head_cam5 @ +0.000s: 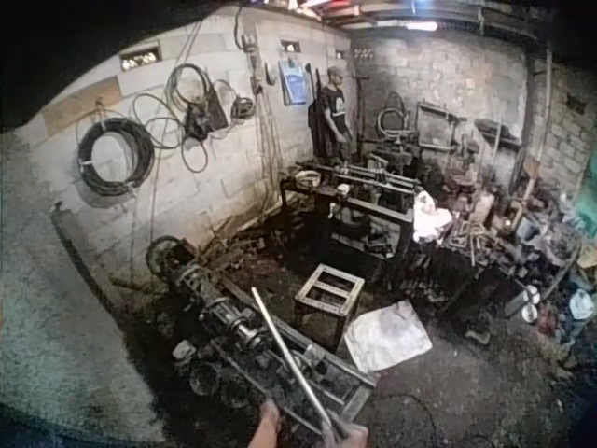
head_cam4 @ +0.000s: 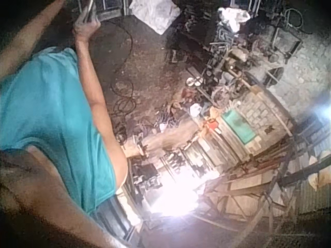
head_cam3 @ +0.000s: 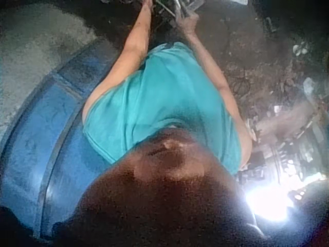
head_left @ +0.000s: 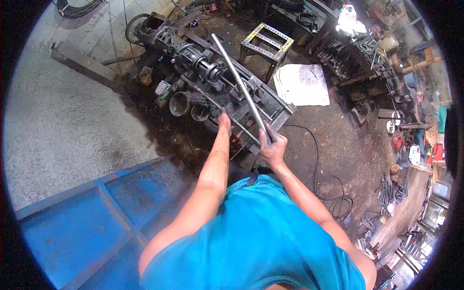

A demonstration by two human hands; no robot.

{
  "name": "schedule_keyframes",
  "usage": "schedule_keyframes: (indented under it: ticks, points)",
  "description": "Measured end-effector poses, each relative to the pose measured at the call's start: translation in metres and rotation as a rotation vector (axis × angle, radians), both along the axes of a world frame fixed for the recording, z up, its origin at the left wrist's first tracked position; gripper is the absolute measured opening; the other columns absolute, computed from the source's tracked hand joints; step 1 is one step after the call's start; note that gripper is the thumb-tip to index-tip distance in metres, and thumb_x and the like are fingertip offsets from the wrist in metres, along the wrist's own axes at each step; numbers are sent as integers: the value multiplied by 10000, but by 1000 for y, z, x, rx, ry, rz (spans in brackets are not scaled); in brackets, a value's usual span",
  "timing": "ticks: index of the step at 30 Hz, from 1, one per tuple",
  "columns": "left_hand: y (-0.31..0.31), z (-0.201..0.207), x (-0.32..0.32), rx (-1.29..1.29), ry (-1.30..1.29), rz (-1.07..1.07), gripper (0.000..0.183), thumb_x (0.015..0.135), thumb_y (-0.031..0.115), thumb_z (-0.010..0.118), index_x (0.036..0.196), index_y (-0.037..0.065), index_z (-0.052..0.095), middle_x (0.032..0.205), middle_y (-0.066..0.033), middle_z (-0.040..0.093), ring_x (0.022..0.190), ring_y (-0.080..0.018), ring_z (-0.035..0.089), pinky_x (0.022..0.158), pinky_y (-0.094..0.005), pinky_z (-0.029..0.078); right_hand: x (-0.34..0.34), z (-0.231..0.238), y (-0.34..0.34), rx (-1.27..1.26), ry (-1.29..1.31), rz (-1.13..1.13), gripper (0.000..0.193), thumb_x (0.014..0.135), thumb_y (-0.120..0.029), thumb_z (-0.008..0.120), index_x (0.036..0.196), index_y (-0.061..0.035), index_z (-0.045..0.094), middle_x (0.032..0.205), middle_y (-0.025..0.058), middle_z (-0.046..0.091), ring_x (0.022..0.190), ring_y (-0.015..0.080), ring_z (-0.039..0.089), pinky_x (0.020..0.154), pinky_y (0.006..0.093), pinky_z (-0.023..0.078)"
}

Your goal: Bending and shaping a metal rod using an industrial forming machine on a fabrication floor.

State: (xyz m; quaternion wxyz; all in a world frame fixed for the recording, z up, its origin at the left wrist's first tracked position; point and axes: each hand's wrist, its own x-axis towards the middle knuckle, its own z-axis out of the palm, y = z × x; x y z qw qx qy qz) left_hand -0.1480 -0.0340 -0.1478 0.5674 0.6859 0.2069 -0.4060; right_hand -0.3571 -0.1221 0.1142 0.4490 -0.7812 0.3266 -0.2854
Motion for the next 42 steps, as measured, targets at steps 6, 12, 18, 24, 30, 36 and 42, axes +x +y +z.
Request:
schedule_keyframes:
  ticks: [6,12,18,24,30,36,42]
  points:
    - [-5,6,-15,-98,9,84,664,973,584,299,1405,91,402,1382,-86,489,1228,-289,464,1016,-581,303,-2,-5,-3,-13,-46,15,296,820,-81,669,1085,49,661,914,222,695,783,269,714,691,327,546]
    - [-13,42,-29,-206,58,197,701,959,622,293,1373,71,428,1211,-66,604,1005,-269,588,1034,-520,307,-5,-5,-6,-14,17,33,296,814,-61,676,1087,53,659,921,227,693,805,284,712,702,328,547]
    - [-12,50,-35,-112,-14,91,764,947,631,344,1361,-6,421,1213,-120,589,1027,-256,572,1018,-431,351,-2,-5,-6,-42,-51,45,294,816,-58,673,1086,59,656,911,227,693,788,293,712,686,337,547]
    - [-12,44,-39,-63,-264,-25,845,912,651,424,1318,-89,460,1292,-167,540,1192,-244,479,1018,-381,356,-3,-4,-6,-94,-8,59,300,820,-60,668,1098,52,651,840,219,686,711,299,703,638,346,540]
    - [-28,19,-38,206,-496,196,719,924,599,471,1130,-82,574,747,-72,571,612,-171,472,584,-371,430,-3,-8,-9,-105,-53,93,318,832,-76,657,1127,42,640,836,215,684,691,298,697,623,347,539]
    - [-33,31,-43,202,-548,177,695,950,476,488,1209,-165,421,1220,-331,529,1167,-419,512,982,-420,384,-4,-9,-9,-81,-32,107,326,831,-68,654,1136,48,634,847,213,686,708,297,700,626,345,539]
    - [-36,50,-44,274,-498,141,749,951,478,478,1263,-194,371,1278,-371,469,1233,-448,451,1027,-433,354,-3,-10,-8,-85,-42,109,334,822,-46,658,1134,67,626,936,228,689,790,304,709,680,340,554]
